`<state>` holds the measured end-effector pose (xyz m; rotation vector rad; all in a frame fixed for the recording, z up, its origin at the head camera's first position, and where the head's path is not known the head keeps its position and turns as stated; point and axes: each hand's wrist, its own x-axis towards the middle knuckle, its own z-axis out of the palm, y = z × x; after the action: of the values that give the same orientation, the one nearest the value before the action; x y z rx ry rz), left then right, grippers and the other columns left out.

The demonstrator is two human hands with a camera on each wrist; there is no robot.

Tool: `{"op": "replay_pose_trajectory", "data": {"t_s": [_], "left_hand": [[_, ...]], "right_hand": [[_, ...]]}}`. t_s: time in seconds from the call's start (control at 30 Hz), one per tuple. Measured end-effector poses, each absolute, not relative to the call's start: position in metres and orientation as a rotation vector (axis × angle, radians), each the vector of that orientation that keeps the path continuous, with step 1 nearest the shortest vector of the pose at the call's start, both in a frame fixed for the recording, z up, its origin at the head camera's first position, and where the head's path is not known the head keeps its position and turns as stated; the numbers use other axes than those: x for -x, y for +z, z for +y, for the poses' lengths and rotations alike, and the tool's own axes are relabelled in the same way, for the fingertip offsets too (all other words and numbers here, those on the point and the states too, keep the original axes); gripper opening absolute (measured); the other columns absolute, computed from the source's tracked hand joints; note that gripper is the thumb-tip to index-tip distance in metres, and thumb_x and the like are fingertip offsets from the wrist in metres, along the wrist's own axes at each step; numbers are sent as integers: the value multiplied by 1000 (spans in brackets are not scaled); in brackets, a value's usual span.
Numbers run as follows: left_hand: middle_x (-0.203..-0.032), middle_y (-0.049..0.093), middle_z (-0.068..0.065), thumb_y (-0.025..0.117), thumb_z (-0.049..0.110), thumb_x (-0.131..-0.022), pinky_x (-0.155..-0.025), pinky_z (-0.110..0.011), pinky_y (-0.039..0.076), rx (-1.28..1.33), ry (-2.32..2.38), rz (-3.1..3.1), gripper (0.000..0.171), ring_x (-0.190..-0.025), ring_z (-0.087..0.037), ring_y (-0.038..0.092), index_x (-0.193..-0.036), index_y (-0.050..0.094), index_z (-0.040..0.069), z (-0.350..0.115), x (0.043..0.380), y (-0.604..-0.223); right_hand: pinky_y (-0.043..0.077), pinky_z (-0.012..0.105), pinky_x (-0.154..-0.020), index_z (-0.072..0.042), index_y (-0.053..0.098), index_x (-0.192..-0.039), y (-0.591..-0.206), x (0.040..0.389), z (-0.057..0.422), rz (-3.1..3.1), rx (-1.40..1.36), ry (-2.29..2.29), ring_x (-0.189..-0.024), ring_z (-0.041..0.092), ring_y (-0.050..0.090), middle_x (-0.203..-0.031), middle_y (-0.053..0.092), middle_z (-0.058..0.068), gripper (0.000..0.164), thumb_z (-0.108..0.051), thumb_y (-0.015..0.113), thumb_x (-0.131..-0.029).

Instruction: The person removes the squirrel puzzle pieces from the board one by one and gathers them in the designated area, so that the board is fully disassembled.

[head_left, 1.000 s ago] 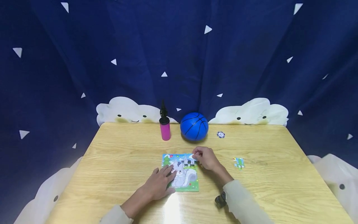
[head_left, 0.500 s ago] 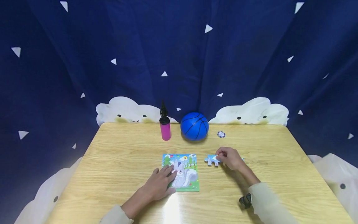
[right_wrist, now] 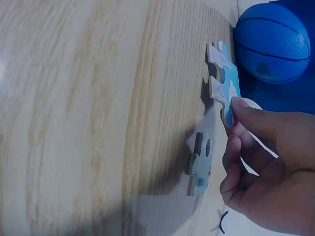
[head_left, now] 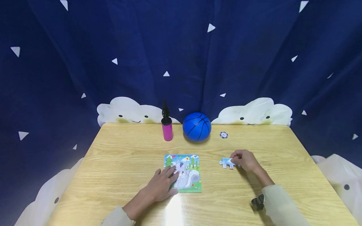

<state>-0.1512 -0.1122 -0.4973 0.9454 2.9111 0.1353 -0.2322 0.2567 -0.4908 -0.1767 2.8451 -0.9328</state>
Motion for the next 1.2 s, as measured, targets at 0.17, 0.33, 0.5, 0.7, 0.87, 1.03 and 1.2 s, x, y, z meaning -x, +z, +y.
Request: {"op": "replay_pose_trajectory", "data": {"t_s": [0.17, 0.33, 0.5, 0.7, 0.87, 1.03, 1.2], "left_hand": [[-147, 42, -14, 57, 45, -88, -102, -57, 39, -941, 141, 2911, 61, -134, -33, 41, -139, 49, 11, -112, 151, -498], [-148, 42, -14, 57, 46, -88, -102, -58, 39, -936, 145, 2912, 62, -134, -33, 41, -139, 49, 11, -112, 151, -498], [-148, 42, -14, 57, 46, -88, -102, -58, 39, -933, 143, 2913, 62, -135, -33, 41, -139, 49, 12, -112, 151, -499], [-149, 41, -14, 57, 47, -88, -102, -57, 39, -926, 139, 2909, 63, -135, -32, 41, -139, 48, 12, -113, 151, -500], [-148, 42, -13, 58, 47, -87, -102, -57, 39, -922, 155, 2917, 63, -135, -32, 42, -139, 49, 12, -111, 152, -501], [-146, 44, -13, 59, 47, -87, -101, -56, 40, -932, 143, 2937, 62, -133, -31, 43, -137, 51, 12, -110, 151, -500], [-143, 48, -11, 60, 47, -86, -100, -54, 42, -953, 87, 2960, 61, -131, -30, 46, -135, 53, 12, -109, 152, -498]], "right_hand": [[40, 22, -55, -5, 70, -88, -497, 235, 261, 2850, 163, -896, -64, 11, 51, -74, 65, 3, 6, -10, 67, -85], [42, 23, -56, -6, 71, -87, -503, 238, 260, 2870, 125, -871, -64, 11, 52, -74, 66, 1, 5, -10, 68, -84], [44, 22, -54, -4, 71, -87, -504, 239, 257, 2873, 128, -874, -64, 11, 54, -75, 67, 3, 6, -9, 68, -84], [42, 22, -53, -6, 72, -89, -496, 240, 256, 2904, 89, -869, -65, 12, 53, -78, 68, 5, 9, -13, 65, -87], [41, 24, -52, -6, 71, -92, -489, 242, 255, 2915, 101, -890, -63, 12, 53, -79, 69, 6, 12, -15, 64, -89], [42, 24, -54, -6, 72, -90, -487, 245, 238, 2926, 159, -943, -63, 11, 53, -77, 69, 5, 11, -14, 66, -88], [43, 22, -53, -6, 72, -86, -487, 248, 203, 2890, 176, -1009, -62, 9, 53, -74, 68, 3, 7, -13, 70, -84]]}}
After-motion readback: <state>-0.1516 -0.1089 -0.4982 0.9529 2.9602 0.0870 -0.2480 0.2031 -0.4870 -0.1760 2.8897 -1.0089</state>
